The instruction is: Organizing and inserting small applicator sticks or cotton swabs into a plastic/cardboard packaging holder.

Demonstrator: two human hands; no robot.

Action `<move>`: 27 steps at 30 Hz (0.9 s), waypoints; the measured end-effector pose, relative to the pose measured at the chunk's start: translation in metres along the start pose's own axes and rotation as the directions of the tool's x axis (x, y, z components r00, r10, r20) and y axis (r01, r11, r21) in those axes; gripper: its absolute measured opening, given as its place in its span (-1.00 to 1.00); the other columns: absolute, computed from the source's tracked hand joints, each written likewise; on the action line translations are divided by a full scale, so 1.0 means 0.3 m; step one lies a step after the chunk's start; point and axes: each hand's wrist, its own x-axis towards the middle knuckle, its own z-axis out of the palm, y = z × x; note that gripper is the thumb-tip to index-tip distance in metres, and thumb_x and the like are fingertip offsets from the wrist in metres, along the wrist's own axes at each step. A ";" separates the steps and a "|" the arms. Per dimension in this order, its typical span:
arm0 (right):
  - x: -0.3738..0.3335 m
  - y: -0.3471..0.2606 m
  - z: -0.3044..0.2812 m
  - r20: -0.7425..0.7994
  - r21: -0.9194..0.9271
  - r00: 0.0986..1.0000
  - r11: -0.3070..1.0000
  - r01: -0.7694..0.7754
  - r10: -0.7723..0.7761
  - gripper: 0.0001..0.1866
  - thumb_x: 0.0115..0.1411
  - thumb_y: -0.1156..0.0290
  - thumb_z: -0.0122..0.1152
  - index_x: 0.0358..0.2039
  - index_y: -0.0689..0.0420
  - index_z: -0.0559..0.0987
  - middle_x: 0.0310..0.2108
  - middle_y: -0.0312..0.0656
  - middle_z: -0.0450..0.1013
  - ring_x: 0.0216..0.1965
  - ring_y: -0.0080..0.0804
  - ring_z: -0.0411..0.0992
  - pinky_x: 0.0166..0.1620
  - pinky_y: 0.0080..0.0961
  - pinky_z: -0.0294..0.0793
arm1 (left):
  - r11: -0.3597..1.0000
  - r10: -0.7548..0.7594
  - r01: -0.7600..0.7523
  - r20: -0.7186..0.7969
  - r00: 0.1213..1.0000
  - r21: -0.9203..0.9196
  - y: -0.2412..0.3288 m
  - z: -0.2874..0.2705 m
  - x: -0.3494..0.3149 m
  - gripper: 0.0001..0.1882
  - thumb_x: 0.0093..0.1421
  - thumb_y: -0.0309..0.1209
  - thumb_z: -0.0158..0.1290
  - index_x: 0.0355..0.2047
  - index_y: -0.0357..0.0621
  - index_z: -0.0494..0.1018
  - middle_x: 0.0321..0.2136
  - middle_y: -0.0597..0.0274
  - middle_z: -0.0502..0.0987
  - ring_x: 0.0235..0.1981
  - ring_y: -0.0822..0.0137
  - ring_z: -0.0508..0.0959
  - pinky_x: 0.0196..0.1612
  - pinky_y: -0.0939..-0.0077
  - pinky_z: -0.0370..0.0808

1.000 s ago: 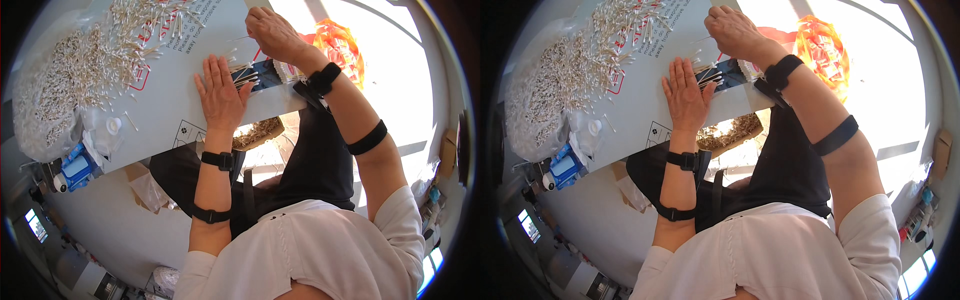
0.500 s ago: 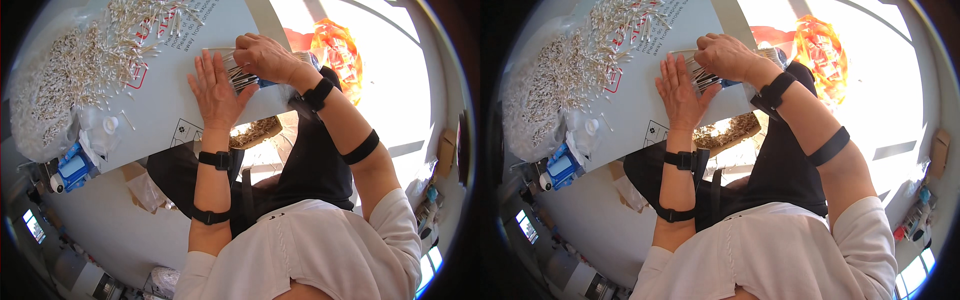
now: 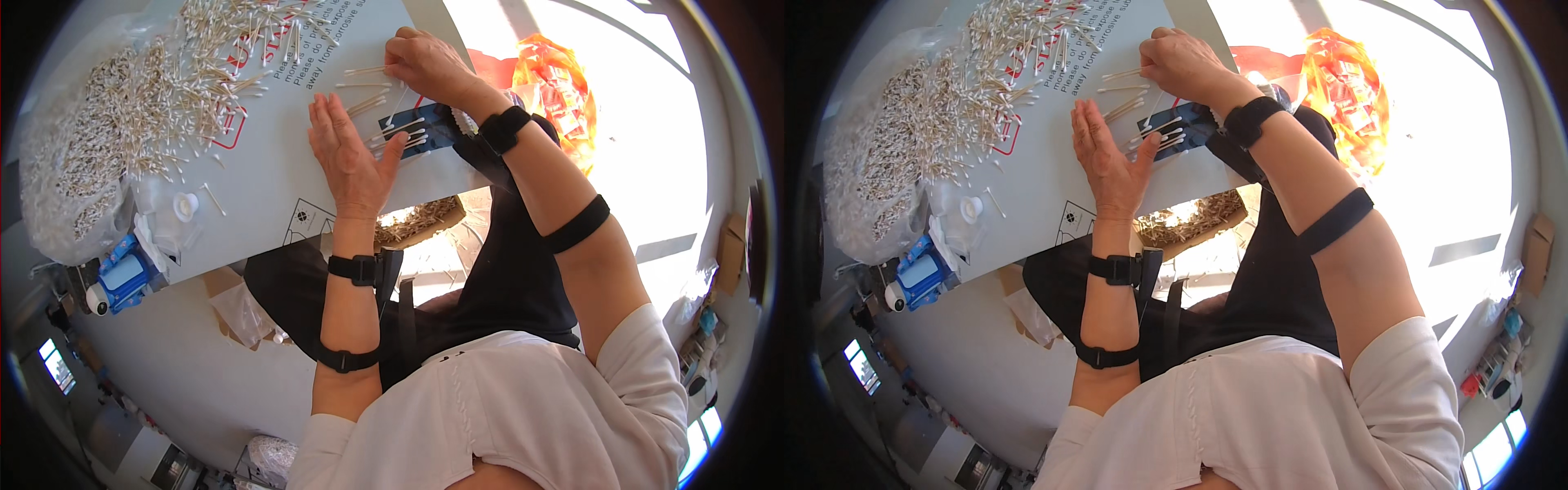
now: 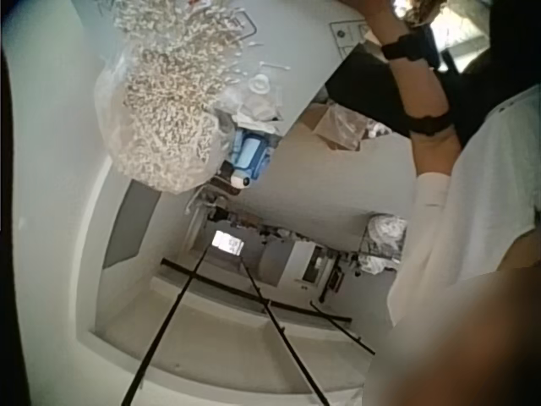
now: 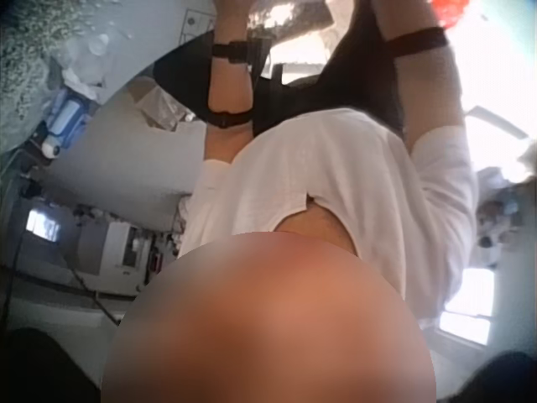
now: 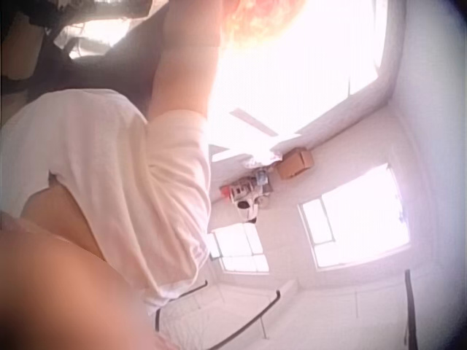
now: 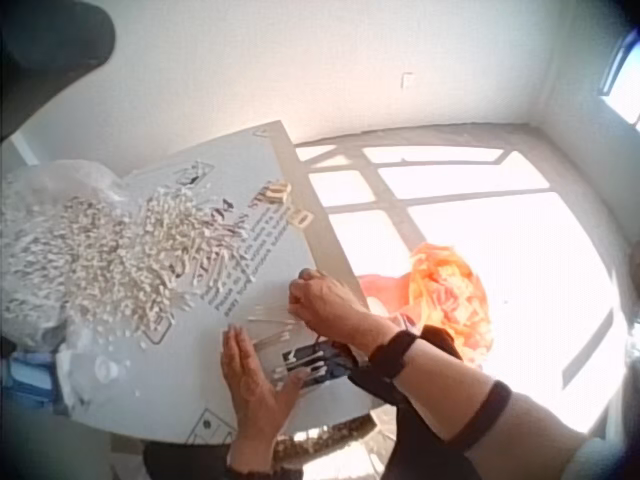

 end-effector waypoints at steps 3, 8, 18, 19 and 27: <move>0.029 -0.009 0.033 -0.057 0.047 0.995 0.996 -0.078 0.080 -0.84 0.13 0.33 0.23 -0.41 0.17 0.54 -0.34 -0.13 0.47 -0.27 -0.12 0.48 -0.18 -0.31 0.45 | 1.000 -0.003 0.003 0.001 1.000 -0.015 -0.010 -0.003 0.011 0.02 0.17 0.15 0.07 0.35 -0.36 -0.07 0.33 -0.31 0.01 0.38 -0.24 -0.01 0.32 -0.20 -0.05; 0.033 -0.027 0.021 0.024 0.191 1.000 0.982 0.007 -0.012 -0.80 0.13 0.30 0.26 -0.40 0.18 0.54 -0.34 -0.12 0.51 -0.33 -0.13 0.50 -0.24 -0.28 0.47 | 0.974 0.097 -0.125 0.148 0.984 0.189 -0.054 -0.021 0.112 -0.37 0.25 -0.10 0.06 0.18 -0.31 0.29 0.25 -0.17 0.18 0.33 -0.20 0.08 0.27 -0.24 0.00; 0.021 -0.064 0.022 -0.046 -0.064 0.953 0.951 -0.303 0.301 -0.76 0.08 0.18 0.31 -0.42 0.11 0.62 -0.35 -0.14 0.51 -0.28 -0.16 0.52 -0.20 -0.30 0.48 | 0.972 0.104 -0.114 0.060 0.993 0.207 -0.025 -0.029 0.078 -0.52 0.22 -0.21 0.12 0.09 -0.18 0.40 0.12 0.04 0.32 0.24 -0.10 0.19 0.24 -0.07 0.09; 0.024 -0.062 0.030 -0.048 -0.065 0.952 0.950 -0.306 0.304 -0.76 0.08 0.18 0.31 -0.42 0.11 0.62 -0.35 -0.14 0.51 -0.28 -0.16 0.52 -0.20 -0.30 0.48 | 0.973 0.107 -0.119 0.070 0.992 0.200 -0.018 -0.029 0.073 -0.50 0.22 -0.21 0.13 0.10 -0.18 0.40 0.12 0.04 0.32 0.23 -0.09 0.20 0.24 -0.08 0.09; 0.024 -0.035 0.002 0.130 0.215 0.991 0.975 -0.053 0.025 -0.87 0.01 0.53 0.27 -0.37 0.09 0.62 -0.35 -0.21 0.49 -0.24 -0.17 0.51 -0.14 -0.31 0.47 | 0.980 0.169 -0.167 -0.014 0.985 0.109 -0.028 -0.034 0.071 -0.41 0.23 -0.14 0.09 0.20 -0.15 0.31 0.17 0.05 0.28 0.29 -0.06 0.15 0.30 -0.10 0.01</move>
